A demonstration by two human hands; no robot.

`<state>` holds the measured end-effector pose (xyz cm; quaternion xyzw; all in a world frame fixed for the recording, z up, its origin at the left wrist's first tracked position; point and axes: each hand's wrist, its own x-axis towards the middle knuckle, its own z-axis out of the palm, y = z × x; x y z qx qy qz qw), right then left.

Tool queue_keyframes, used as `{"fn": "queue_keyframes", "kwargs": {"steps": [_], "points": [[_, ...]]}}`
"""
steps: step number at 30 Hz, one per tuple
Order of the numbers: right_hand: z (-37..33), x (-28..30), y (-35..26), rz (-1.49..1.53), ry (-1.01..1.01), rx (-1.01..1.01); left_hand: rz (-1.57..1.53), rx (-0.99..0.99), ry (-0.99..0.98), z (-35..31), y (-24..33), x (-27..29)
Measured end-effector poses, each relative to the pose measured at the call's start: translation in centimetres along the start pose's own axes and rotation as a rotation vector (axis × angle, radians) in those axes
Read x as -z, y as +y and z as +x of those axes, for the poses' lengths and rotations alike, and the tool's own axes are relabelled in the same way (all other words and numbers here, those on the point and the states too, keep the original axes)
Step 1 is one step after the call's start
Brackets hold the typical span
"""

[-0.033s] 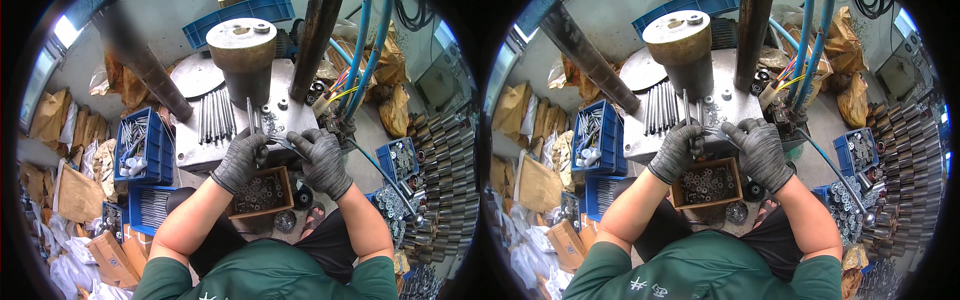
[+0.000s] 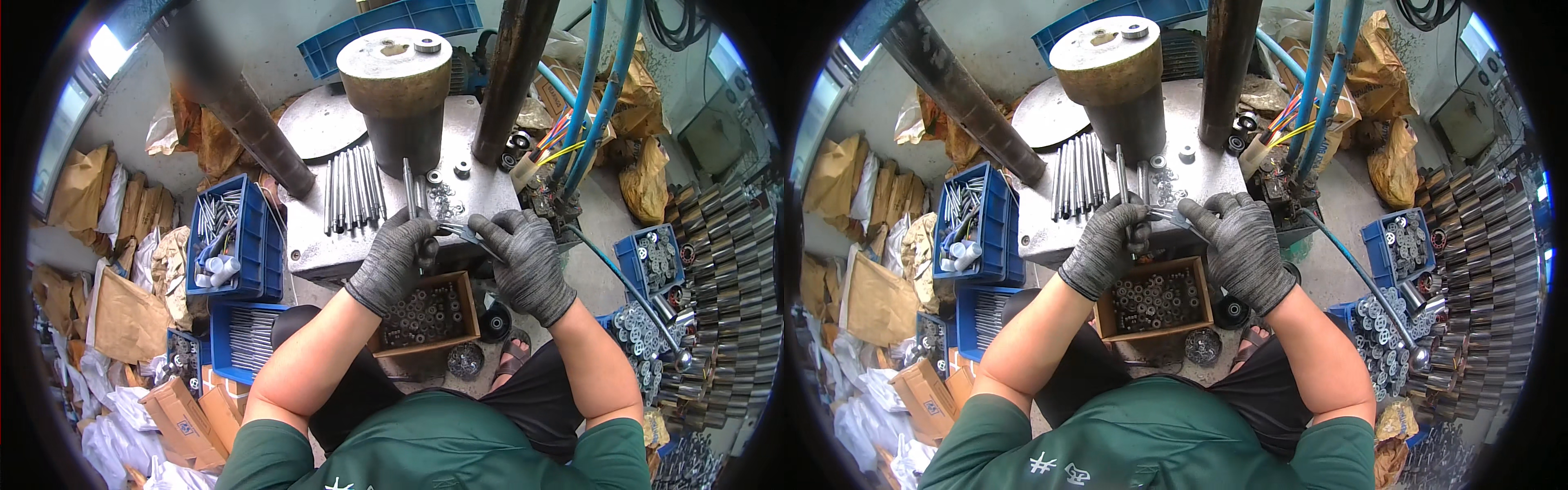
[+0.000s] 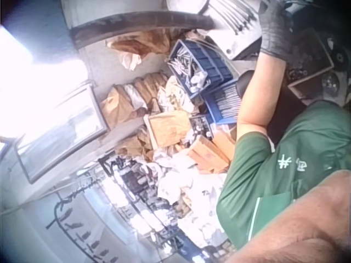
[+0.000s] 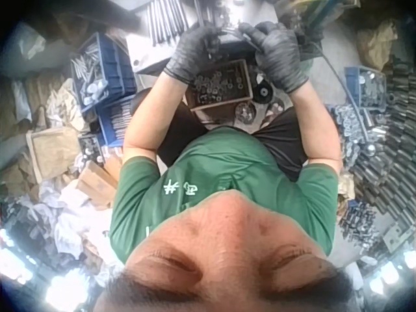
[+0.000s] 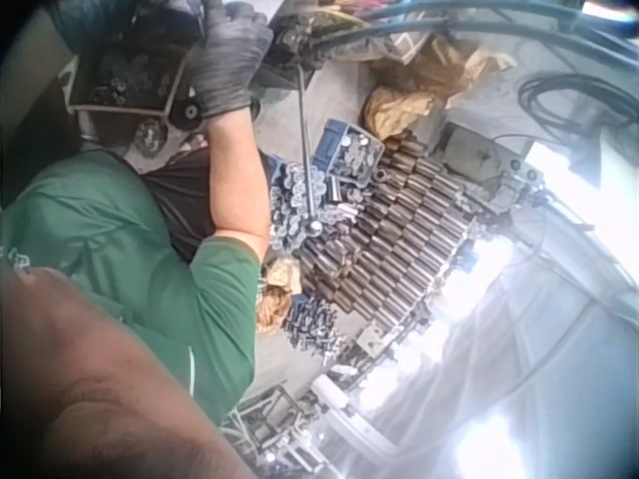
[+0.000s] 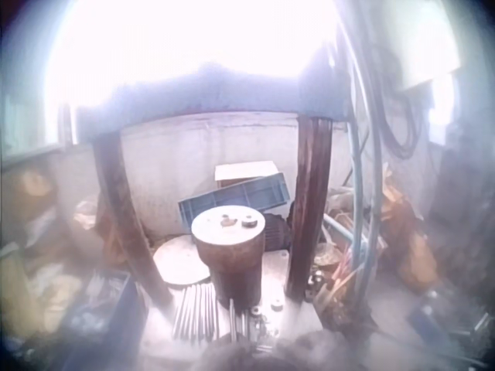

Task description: Assemble metal rods and components using a mechanical press machine.

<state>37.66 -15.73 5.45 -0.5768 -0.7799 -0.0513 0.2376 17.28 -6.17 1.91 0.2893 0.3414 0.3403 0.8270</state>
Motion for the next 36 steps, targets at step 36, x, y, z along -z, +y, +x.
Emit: {"fn": "queue_keyframes", "kwargs": {"steps": [36], "points": [[-1.2,5.4,3.9,0.873,-0.453,-0.473,0.652,-0.381,-0.139,-1.7,0.7,0.1]]}}
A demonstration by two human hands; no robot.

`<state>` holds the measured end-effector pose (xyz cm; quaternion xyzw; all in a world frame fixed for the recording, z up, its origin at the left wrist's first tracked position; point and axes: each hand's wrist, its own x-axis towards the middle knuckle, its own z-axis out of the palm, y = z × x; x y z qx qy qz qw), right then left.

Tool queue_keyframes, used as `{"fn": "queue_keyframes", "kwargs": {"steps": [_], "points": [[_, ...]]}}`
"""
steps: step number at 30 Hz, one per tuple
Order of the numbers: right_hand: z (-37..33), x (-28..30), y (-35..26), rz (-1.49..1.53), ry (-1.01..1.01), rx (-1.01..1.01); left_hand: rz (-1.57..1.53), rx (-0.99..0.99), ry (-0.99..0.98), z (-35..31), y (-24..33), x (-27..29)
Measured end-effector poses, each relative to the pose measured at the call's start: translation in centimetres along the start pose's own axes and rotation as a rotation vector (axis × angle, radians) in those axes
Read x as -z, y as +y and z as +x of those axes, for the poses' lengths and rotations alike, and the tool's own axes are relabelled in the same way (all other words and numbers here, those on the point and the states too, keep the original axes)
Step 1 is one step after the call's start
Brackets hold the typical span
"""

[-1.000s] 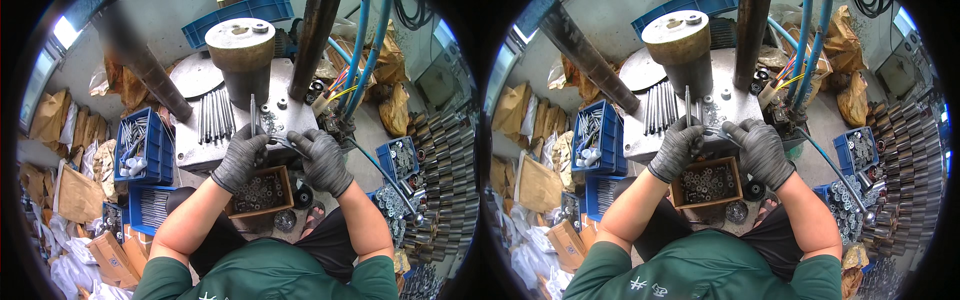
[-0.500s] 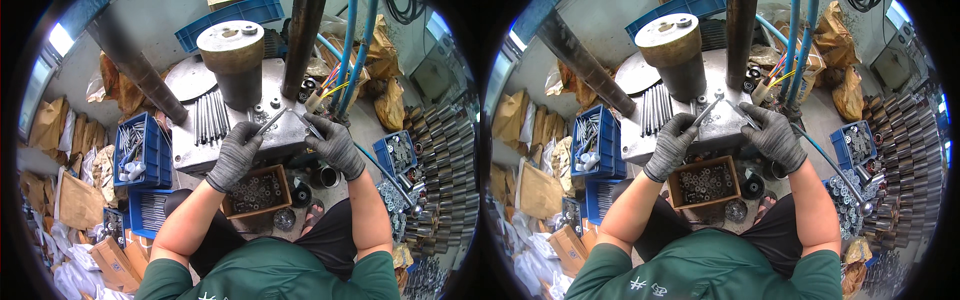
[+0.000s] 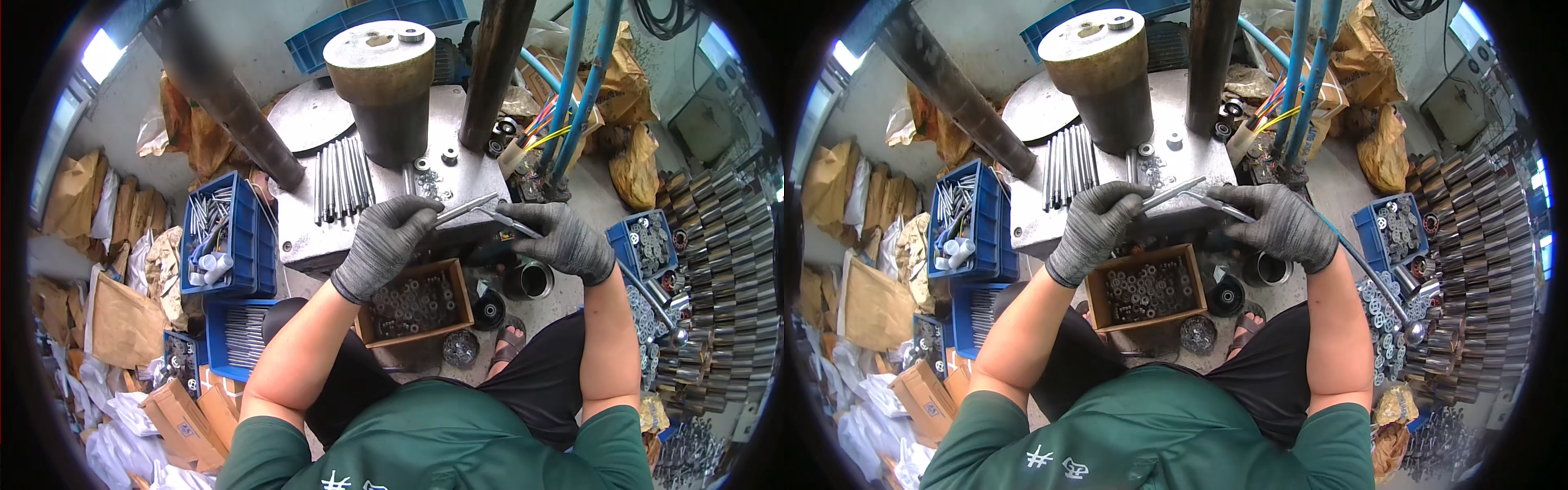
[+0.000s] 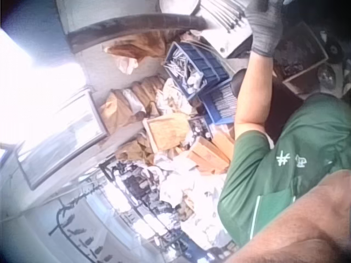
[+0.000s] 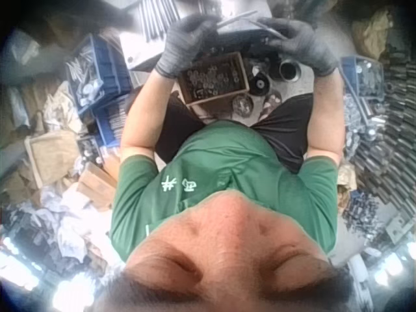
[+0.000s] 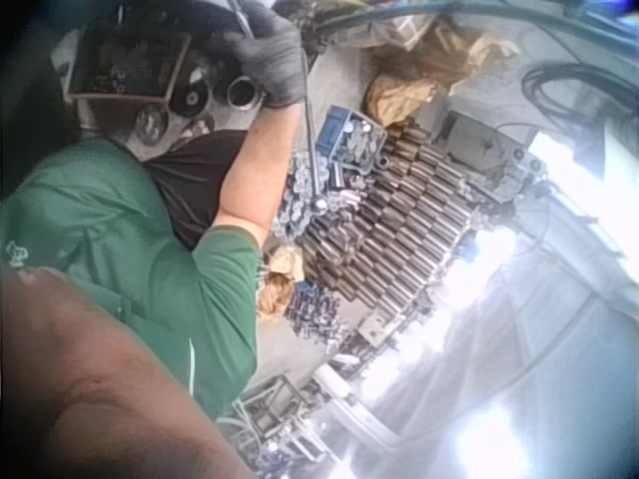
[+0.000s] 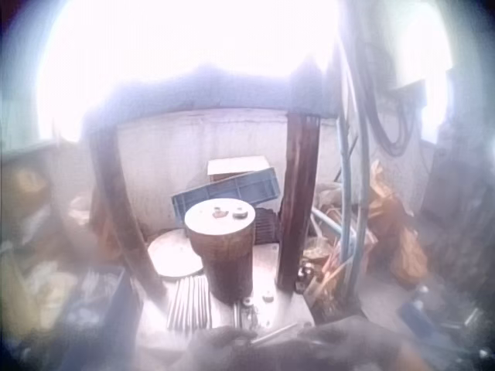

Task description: Assemble metal rods and components using a mechanical press machine.

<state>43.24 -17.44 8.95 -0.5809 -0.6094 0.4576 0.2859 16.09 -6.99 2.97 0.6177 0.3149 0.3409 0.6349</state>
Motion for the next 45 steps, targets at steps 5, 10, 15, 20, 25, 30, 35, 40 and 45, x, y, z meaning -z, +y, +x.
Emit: {"fn": "queue_keyframes", "kwargs": {"steps": [5,10,15,20,25,30,35,40,45], "points": [[1.0,-2.3,0.3,-0.070,-0.048,0.045,-0.075,0.035,-0.089,0.0,-0.2,0.1],[2.0,-3.6,1.2,-0.089,-0.085,0.196,-0.215,0.049,-0.132,0.1,-1.8,-0.2],[2.0,-4.2,1.4,-0.057,-0.119,0.124,-0.228,0.113,-0.144,0.0,-0.9,-0.5],[2.1,-4.3,0.9,0.040,-0.157,0.056,-0.320,0.186,-0.151,0.3,-0.9,-0.4],[2.5,-4.6,0.6,-0.218,-0.059,0.165,-0.555,0.222,-0.140,0.4,-0.6,-0.8],[2.5,-5.7,1.8,0.186,-0.153,0.024,-0.860,0.219,-0.212,0.8,-1.5,0.5],[3.8,-5.3,3.0,-0.142,0.021,0.150,-1.053,0.257,-0.106,0.9,-1.0,1.2],[6.6,-5.2,4.5,-0.683,0.271,0.244,-1.123,0.228,-0.177,1.2,-1.3,2.8],[9.3,-5.3,5.4,-0.755,0.351,0.441,-1.019,0.231,-0.008,0.5,0.3,1.4]]}}
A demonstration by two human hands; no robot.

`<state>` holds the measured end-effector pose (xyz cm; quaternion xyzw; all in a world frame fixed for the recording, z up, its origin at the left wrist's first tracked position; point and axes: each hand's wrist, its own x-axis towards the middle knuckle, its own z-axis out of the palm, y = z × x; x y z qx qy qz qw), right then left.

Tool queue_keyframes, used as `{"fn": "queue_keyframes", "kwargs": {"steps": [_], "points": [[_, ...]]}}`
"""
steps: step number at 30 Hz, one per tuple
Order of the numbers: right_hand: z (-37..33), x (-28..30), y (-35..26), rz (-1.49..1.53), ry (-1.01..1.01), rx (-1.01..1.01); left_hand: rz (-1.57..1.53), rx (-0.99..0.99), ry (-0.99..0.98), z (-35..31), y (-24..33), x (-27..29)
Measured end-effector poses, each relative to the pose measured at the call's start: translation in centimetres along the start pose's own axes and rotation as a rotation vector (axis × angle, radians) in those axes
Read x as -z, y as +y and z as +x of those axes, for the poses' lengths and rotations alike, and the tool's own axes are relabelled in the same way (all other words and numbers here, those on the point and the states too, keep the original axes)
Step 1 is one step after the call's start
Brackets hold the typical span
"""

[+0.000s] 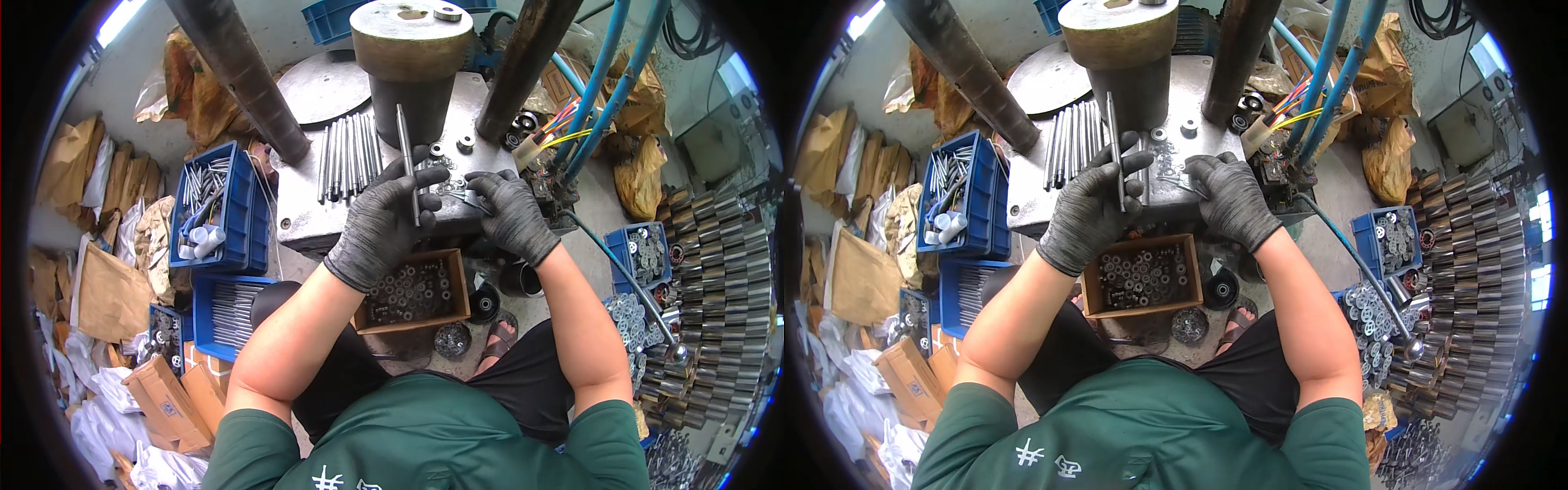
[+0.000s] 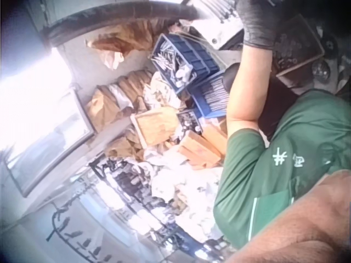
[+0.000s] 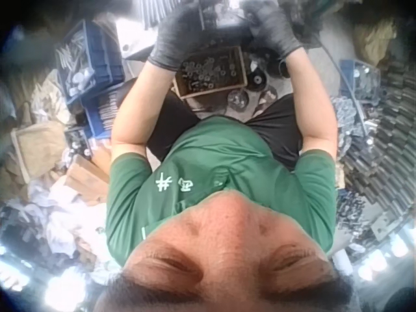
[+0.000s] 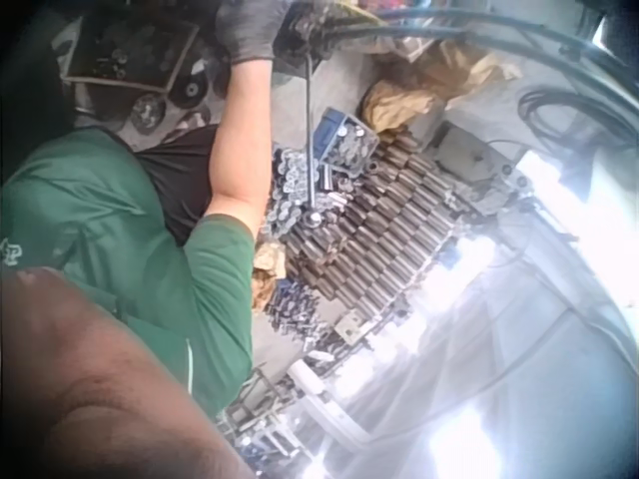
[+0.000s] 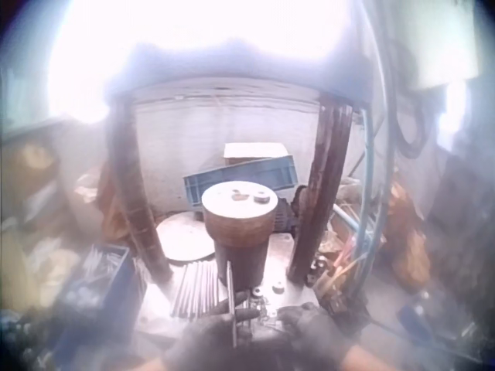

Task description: Assemble metal rods and components using a mechanical press machine.

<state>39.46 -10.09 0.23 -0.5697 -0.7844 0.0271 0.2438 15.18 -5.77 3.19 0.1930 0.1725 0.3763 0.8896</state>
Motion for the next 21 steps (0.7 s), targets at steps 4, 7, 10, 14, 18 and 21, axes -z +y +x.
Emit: {"fn": "queue_keyframes", "kwargs": {"steps": [4,7,10,14,18,21], "points": [[1.1,-0.8,-0.1,-0.023,-0.047,-0.010,-0.015,-0.050,-0.028,0.4,0.2,1.0],[1.3,-0.1,-0.4,-0.115,-0.086,-0.048,-0.014,-0.116,-0.066,0.7,0.7,2.0],[0.2,-0.2,0.5,-0.163,0.004,-0.124,0.007,-0.168,-0.031,0.5,0.9,1.7],[-1.8,-0.2,0.9,-0.148,0.028,-0.017,0.025,-0.135,0.030,0.6,1.2,2.2],[-2.7,-0.1,0.7,-0.135,0.016,-0.003,0.085,-0.067,0.128,0.8,0.4,1.9],[-2.9,0.0,0.9,-0.119,0.007,0.000,0.118,-0.047,0.125,0.9,-0.2,1.7]]}}
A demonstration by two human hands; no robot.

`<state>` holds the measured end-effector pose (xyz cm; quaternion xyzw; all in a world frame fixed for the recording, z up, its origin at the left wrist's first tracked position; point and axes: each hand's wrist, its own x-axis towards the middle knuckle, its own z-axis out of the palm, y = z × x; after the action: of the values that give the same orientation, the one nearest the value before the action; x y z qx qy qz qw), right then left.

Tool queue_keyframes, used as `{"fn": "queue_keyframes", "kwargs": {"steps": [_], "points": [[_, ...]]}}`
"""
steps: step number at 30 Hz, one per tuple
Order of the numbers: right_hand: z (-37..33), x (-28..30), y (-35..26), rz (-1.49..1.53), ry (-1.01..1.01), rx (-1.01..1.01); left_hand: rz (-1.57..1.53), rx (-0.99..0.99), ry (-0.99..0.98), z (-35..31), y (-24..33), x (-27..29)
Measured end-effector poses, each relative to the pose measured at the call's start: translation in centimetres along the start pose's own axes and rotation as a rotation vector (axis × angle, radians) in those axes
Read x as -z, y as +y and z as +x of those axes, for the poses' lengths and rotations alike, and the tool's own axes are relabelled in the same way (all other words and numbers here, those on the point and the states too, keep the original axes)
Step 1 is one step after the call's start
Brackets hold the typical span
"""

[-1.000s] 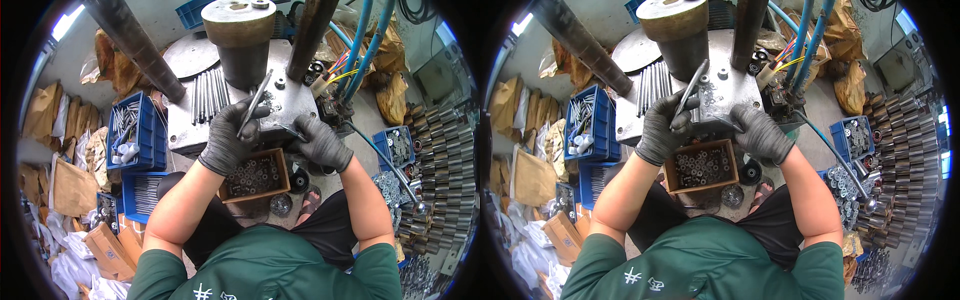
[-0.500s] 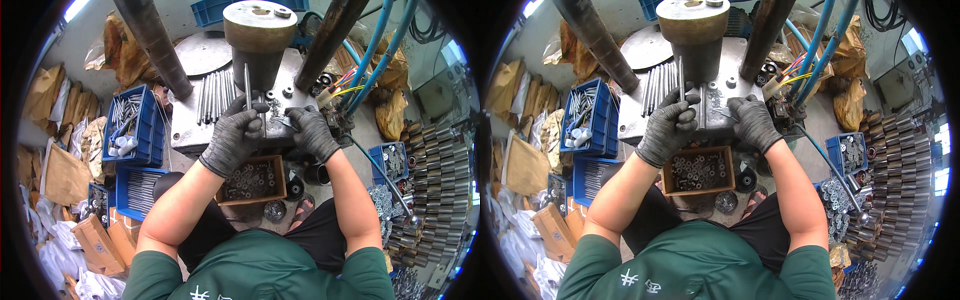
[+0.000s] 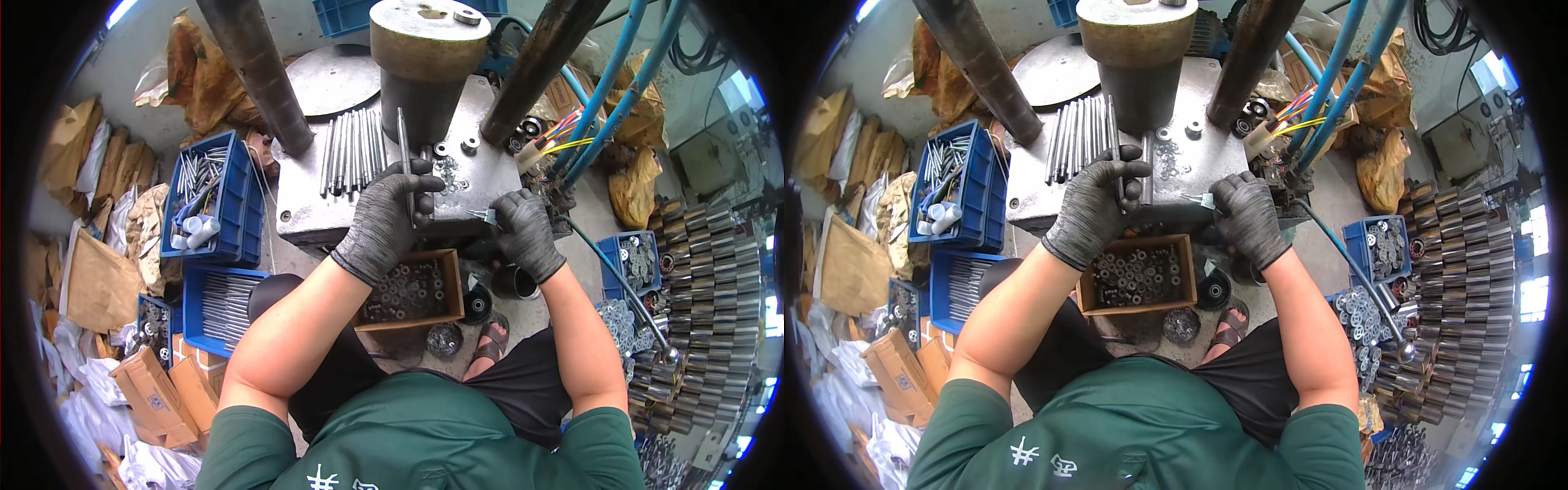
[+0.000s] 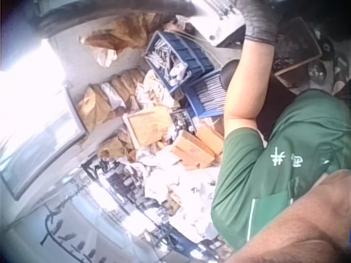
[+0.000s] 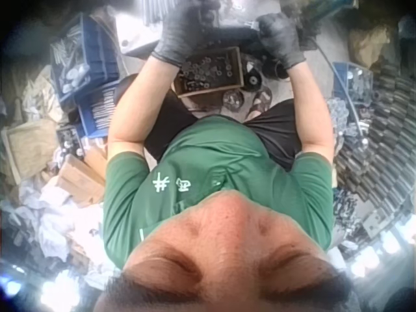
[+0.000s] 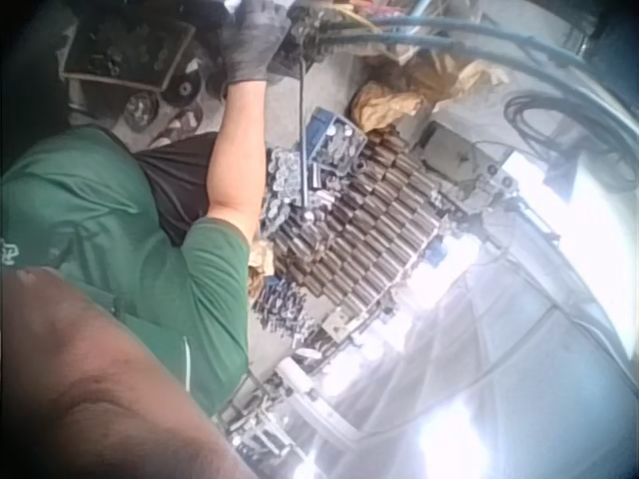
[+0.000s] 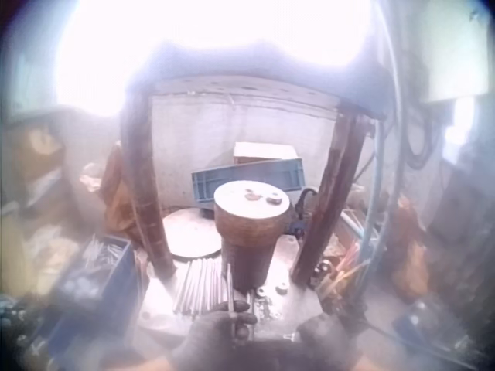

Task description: Assemble metal rods and components using a mechanical press machine.

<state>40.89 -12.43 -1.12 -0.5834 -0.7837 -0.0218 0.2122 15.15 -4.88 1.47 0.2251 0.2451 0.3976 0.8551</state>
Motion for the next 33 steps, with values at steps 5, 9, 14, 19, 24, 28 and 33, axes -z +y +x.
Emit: {"fn": "queue_keyframes", "kwargs": {"steps": [5,9,14,19,24,28,33], "points": [[-0.3,-0.1,-0.9,0.457,0.070,-0.426,0.236,-0.006,0.058,0.3,-0.9,-0.7],[-0.1,1.3,-4.2,1.183,0.219,-0.597,0.467,-0.003,0.059,-0.4,-2.5,-1.2],[0.1,2.6,-7.2,1.507,0.170,-0.686,0.562,0.093,-0.033,-1.3,-3.6,-2.3],[-0.3,1.6,-6.3,1.330,0.135,-0.612,0.506,0.044,-0.108,-0.7,-5.1,-1.1],[-0.7,1.2,-6.2,1.244,0.180,-0.627,0.452,0.115,-0.104,-0.9,-5.5,-1.3],[-0.6,1.4,-6.5,1.292,0.170,-0.671,0.426,0.135,-0.079,-1.2,-5.3,-1.5],[0.0,3.5,-7.1,1.585,-0.047,-0.936,0.478,0.109,-0.031,-1.1,-4.3,-2.1]]}}
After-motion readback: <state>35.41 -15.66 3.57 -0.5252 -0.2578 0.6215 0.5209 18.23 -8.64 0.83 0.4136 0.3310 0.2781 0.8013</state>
